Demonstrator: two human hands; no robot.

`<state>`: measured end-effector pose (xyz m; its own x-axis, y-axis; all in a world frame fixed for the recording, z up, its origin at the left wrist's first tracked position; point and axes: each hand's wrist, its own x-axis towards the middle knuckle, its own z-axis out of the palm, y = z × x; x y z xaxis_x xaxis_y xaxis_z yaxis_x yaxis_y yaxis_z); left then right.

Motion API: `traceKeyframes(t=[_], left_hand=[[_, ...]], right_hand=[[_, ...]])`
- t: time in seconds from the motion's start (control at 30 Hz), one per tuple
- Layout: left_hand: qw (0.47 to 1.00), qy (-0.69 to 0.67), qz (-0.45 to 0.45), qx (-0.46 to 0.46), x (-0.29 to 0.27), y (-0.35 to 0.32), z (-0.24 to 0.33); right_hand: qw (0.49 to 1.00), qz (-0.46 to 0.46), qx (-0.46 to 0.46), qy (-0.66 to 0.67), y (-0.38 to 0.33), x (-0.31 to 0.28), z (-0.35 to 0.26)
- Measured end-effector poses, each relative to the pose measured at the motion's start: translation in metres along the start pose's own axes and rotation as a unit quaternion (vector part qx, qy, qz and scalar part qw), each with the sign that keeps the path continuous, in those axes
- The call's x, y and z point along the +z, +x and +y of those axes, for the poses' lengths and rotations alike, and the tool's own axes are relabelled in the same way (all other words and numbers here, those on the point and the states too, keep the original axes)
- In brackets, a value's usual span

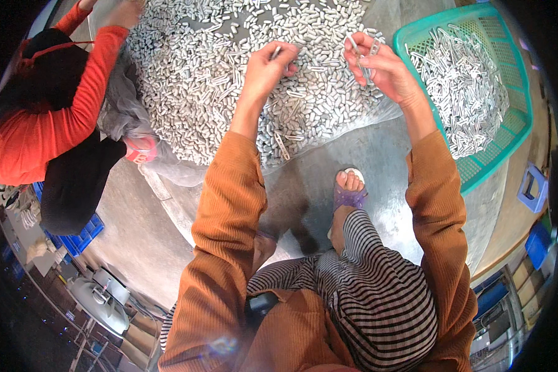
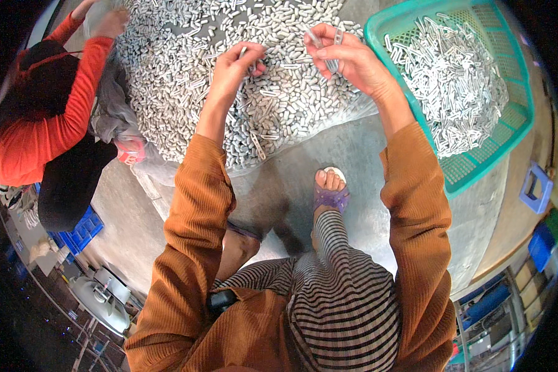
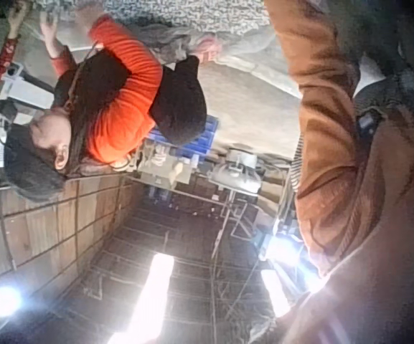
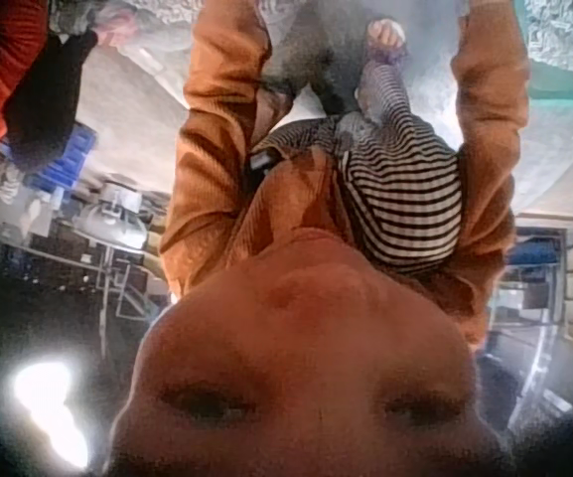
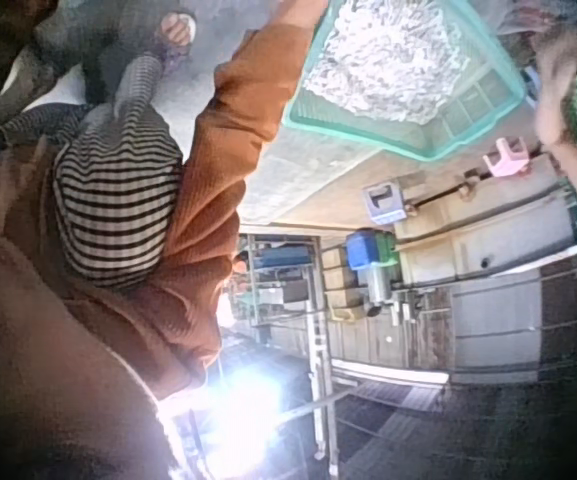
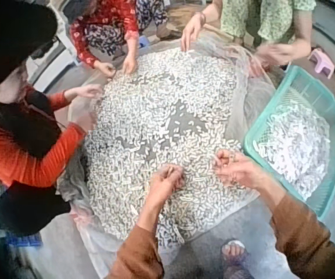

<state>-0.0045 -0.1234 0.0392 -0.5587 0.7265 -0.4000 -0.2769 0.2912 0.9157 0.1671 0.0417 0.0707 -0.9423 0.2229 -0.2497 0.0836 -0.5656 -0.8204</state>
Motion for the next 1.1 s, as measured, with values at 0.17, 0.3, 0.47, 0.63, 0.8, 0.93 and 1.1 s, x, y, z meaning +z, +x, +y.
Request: traceKeyframes(t=[0.17, 0.3, 0.47, 0.63, 0.8, 0.93, 1.1], left_hand=[[0.836, 0.503, -0.015, 0.22, 0.031, -0.001, -0.023], [0.943, 0.323, 0.044, 0.074, 0.023, 0.004, -0.001], [0.991, -0.029, 0.124, 0.038, -0.053, 0.005, 0.02], [0.882, 0.346, 0.289, 0.133, -0.106, 0.022, 0.017], [0.812, 0.534, 0.197, 0.129, -0.119, 0.045, 0.002], [0.835, 0.506, 0.183, 0.114, -0.126, 0.056, -0.008], [0.974, -0.192, 0.122, 0.024, -0.136, 0.063, 0.006]], right_hand=[[0.999, 0.023, 0.012, -0.033, 0.016, 0.009, -0.014], [0.718, 0.14, -0.014, -0.682, 0.036, -0.001, 0.009], [0.647, 0.107, -0.031, -0.754, 0.042, -0.007, 0.046], [0.799, 0.085, -0.083, -0.59, 0.041, -0.019, 0.037], [0.992, 0.021, 0.061, -0.11, 0.038, -0.001, 0.0], [0.996, 0.024, 0.065, -0.049, 0.055, 0.034, -0.009], [0.799, 0.0, -0.1, -0.593, 0.095, 0.035, 0.042]])
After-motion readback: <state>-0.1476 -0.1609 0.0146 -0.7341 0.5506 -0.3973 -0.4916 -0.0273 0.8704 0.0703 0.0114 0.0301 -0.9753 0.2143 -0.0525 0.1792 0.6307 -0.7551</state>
